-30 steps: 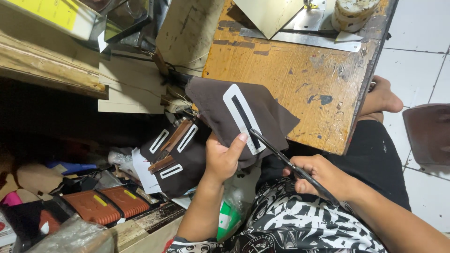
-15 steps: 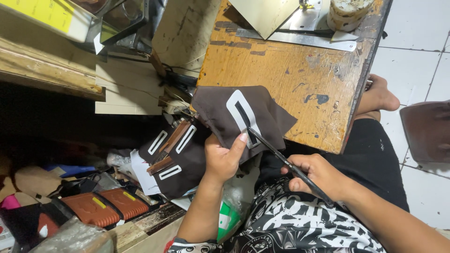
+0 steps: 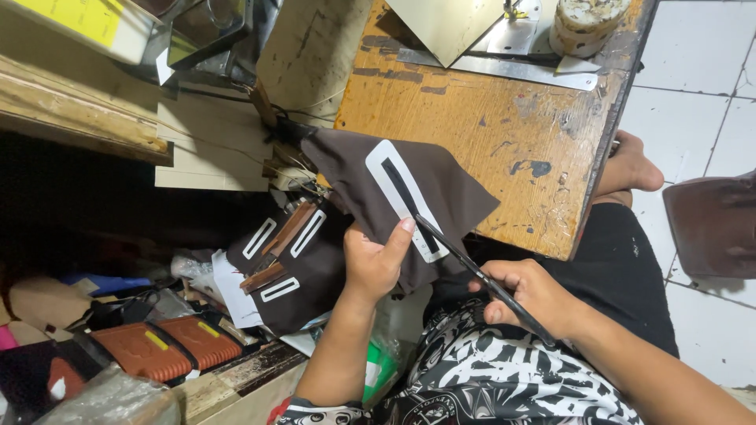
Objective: Trimming excess material from leather components using scissors at a workbench
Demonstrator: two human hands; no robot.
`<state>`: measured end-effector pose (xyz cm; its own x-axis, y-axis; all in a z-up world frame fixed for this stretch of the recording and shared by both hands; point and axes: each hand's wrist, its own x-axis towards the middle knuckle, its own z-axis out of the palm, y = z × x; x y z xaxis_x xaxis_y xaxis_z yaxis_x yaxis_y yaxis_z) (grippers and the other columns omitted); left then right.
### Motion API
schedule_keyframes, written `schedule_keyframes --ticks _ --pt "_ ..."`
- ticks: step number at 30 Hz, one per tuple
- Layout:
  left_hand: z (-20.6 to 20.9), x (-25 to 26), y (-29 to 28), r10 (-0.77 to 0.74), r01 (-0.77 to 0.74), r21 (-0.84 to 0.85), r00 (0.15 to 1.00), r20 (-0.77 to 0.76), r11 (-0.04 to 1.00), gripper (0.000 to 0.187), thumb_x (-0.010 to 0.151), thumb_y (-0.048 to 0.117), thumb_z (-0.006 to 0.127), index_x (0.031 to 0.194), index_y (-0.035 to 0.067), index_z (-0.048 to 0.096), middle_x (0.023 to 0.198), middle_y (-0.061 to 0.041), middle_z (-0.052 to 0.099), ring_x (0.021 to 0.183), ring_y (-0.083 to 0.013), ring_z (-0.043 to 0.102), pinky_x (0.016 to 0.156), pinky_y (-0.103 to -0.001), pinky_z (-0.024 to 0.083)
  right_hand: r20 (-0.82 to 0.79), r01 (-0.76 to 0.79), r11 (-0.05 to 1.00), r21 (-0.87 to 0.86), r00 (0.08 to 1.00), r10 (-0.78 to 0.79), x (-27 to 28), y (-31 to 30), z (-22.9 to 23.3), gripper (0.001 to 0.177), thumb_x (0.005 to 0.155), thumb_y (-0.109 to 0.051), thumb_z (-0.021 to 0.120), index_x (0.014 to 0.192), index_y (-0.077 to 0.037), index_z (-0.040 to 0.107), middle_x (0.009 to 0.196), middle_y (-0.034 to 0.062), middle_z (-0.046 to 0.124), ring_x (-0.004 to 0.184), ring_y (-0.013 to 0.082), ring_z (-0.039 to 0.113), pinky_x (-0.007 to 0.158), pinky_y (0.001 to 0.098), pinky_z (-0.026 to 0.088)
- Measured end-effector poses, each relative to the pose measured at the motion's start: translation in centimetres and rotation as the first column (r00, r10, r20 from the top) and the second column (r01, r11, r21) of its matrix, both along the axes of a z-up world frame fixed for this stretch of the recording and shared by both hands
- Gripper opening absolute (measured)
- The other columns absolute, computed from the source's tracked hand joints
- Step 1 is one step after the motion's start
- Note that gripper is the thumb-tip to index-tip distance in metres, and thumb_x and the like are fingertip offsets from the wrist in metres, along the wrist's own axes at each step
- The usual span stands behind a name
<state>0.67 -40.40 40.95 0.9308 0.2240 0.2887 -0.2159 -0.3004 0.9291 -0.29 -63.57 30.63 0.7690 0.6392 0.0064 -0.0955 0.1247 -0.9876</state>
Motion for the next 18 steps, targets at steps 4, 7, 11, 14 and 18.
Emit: schedule_keyframes --ticks 4,7,11,14,18 --pt "-0.4 -0.1 0.2 0.039 -0.039 0.073 0.999 0.012 0.997 0.012 0.083 0.008 0.082 0.084 0.001 0.072 0.076 -0.013 0.075 0.078 -0.0152 0.067 0.075 -0.043 0.057 0.032 0.029 1.000 -0.012 0.999 -0.028 0.1 0.0 -0.7 0.051 0.071 -0.053 0.090 0.087 -0.006 0.079 0.043 -0.0003 0.063 0.043 0.0072 0.055 0.042 0.0230 0.044" --pt "-0.7 -0.1 0.5 0.030 -0.031 0.037 0.999 0.018 0.999 0.010 0.084 0.007 0.080 0.082 0.002 0.071 0.075 -0.013 0.074 0.077 -0.0152 0.065 0.076 -0.043 0.057 0.001 0.058 0.998 -0.034 0.998 -0.058 -0.1 0.1 -1.1 0.051 0.066 -0.052 0.094 0.085 -0.007 0.080 0.043 0.0009 0.062 0.043 0.0072 0.054 0.042 0.0225 0.044" --pt "-0.3 0.1 0.4 0.026 -0.027 0.035 0.999 0.027 0.999 0.009 0.084 0.006 0.079 0.083 0.001 0.071 0.075 -0.013 0.074 0.078 -0.0146 0.064 0.076 -0.043 0.057 -0.008 0.064 0.997 -0.040 0.998 -0.064 0.0 0.4 -0.6 0.053 0.064 -0.053 0.094 0.085 -0.007 0.081 0.043 0.0017 0.063 0.043 0.0081 0.054 0.041 0.0235 0.044" --pt "-0.3 0.2 0.3 0.020 -0.022 0.045 0.999 0.047 0.999 0.010 0.084 0.005 0.080 0.082 0.001 0.071 0.076 -0.014 0.074 0.079 -0.0143 0.064 0.076 -0.042 0.057 -0.032 0.074 0.997 -0.038 0.997 -0.075 -0.1 0.6 -0.6 0.054 0.062 -0.053 0.095 0.086 -0.006 0.081 0.043 0.0019 0.063 0.045 0.0072 0.054 0.042 0.0230 0.044" --pt "0.2 0.2 0.1 0.020 -0.021 0.022 0.999 0.029 1.000 0.009 0.083 0.004 0.080 0.080 0.002 0.071 0.075 -0.013 0.074 0.078 -0.0145 0.063 0.077 -0.042 0.057 -0.008 0.119 0.992 -0.040 0.993 -0.119 -0.4 1.0 -1.9 0.054 0.058 -0.052 0.098 0.084 -0.007 0.081 0.043 0.0017 0.062 0.045 0.0073 0.052 0.041 0.0225 0.043"
